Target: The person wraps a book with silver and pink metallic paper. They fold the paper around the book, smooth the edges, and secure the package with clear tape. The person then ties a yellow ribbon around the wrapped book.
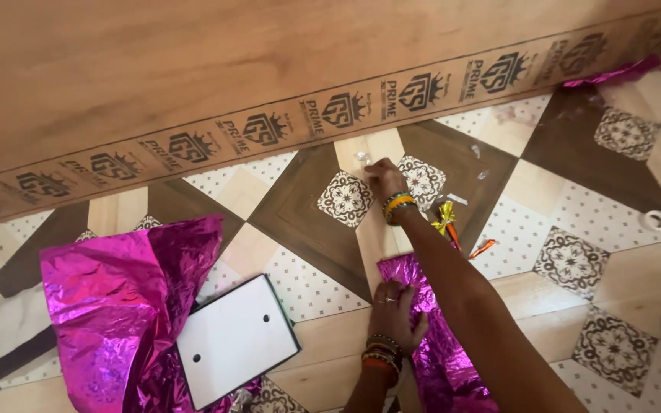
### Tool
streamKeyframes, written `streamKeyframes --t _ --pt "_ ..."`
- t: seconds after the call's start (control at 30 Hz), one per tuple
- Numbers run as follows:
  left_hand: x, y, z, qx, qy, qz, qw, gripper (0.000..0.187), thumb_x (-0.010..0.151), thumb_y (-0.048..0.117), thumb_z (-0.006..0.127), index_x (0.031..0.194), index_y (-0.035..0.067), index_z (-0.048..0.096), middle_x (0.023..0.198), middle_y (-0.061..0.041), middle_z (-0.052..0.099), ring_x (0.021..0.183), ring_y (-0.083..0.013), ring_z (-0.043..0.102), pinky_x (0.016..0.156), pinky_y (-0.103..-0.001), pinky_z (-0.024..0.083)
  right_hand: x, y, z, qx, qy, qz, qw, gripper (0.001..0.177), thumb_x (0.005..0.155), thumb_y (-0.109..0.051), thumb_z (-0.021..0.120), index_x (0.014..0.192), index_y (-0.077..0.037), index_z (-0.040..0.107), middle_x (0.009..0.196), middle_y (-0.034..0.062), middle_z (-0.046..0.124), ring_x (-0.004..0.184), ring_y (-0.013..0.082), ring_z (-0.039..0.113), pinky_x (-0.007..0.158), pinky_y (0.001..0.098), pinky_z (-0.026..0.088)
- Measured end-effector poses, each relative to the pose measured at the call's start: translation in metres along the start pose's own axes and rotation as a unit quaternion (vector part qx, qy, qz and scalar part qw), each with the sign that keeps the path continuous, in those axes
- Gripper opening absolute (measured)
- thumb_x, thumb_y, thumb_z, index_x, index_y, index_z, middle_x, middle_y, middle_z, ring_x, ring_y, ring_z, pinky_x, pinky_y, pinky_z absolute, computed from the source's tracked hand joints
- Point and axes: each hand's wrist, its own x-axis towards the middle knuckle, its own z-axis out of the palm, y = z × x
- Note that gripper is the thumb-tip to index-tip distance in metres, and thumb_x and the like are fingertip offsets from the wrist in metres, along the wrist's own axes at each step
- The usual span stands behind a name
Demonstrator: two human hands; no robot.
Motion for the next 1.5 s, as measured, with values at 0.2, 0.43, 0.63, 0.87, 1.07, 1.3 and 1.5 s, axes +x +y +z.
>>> streamKeyframes --t 0.2,0.43,0.63,0.87,1.07,1.3,1.5 --pt "0.001 0.000 0.000 0.022 0.019 0.013 0.999 0.060 0.085 0.033 0.068 0.132 -0.003 0.059 0.132 -0.033 0.053 0.127 -0.0517 0.042 0.109 -0.059 0.037 -0.003 0.037 0.040 -0.103 0.028 -0.046 0.993 0.012 0.080 0.000 0.075 0.086 -0.011 0.079 0.092 0.0095 0.070 0.090 0.0340 0.064 0.081 0.0424 0.056" --pt "0.001 -0.001 0.001 0.037 0.038 0.037 0.998 0.057 0.088 0.032 0.065 0.131 -0.004 0.059 0.130 -0.031 0.054 0.125 -0.0509 0.046 0.112 -0.060 0.037 -0.018 0.045 0.023 0.010 0.031 -0.062 0.998 0.030 0.073 0.006 0.066 0.097 -0.007 0.078 0.102 0.0119 0.070 0.096 0.0327 0.067 0.082 0.0393 0.058" --pt "0.002 -0.002 0.000 0.030 0.031 0.036 0.998 0.057 0.086 0.031 0.065 0.130 -0.005 0.058 0.130 -0.031 0.054 0.124 -0.0491 0.046 0.110 -0.058 0.039 -0.026 0.053 0.007 -0.046 0.020 -0.005 0.999 0.012 0.079 0.004 0.076 0.083 -0.008 0.078 0.093 0.0108 0.072 0.088 0.0314 0.070 0.083 0.0392 0.059" --pt "-0.003 0.001 0.003 0.049 0.052 0.045 0.996 0.053 0.087 0.030 0.067 0.129 -0.002 0.060 0.131 -0.028 0.052 0.125 -0.0485 0.045 0.110 -0.056 0.039 -0.071 0.005 -0.032 0.238 0.123 0.233 0.935 0.008 0.084 -0.008 0.082 0.091 -0.007 0.079 0.096 0.0079 0.071 0.080 0.0187 0.068 0.074 0.0365 0.058" --pt "-0.004 -0.007 0.014 0.030 0.041 0.039 0.998 0.056 0.084 0.028 0.070 0.129 -0.003 0.059 0.131 -0.027 0.053 0.126 -0.0463 0.045 0.113 -0.055 0.036 -0.126 -0.061 -0.075 0.601 0.147 0.337 0.709 0.014 0.091 -0.014 0.074 0.099 -0.005 0.069 0.095 0.0028 0.071 0.094 0.0156 0.067 0.084 0.0361 0.054" --pt "-0.004 -0.021 0.030 0.114 0.090 0.091 0.985 0.062 0.081 0.030 0.077 0.124 -0.009 0.054 0.133 -0.033 0.048 0.130 -0.0505 0.042 0.117 -0.057 0.032 -0.165 -0.105 -0.118 0.682 0.036 0.342 0.645 0.021 0.098 -0.023 0.071 0.110 -0.007 0.068 0.082 0.0001 0.064 0.086 0.0174 0.064 0.080 0.0353 0.052" --pt "-0.005 -0.013 0.026 0.117 0.039 0.051 0.991 0.068 0.079 0.030 0.074 0.132 -0.006 0.050 0.135 -0.031 0.047 0.130 -0.0504 0.040 0.114 -0.055 0.033 -0.187 -0.124 -0.150 0.670 -0.018 0.383 0.635 0.031 0.101 -0.028 0.065 0.118 -0.002 0.069 0.086 0.0003 0.068 0.084 0.0158 0.064 0.077 0.0327 0.053"
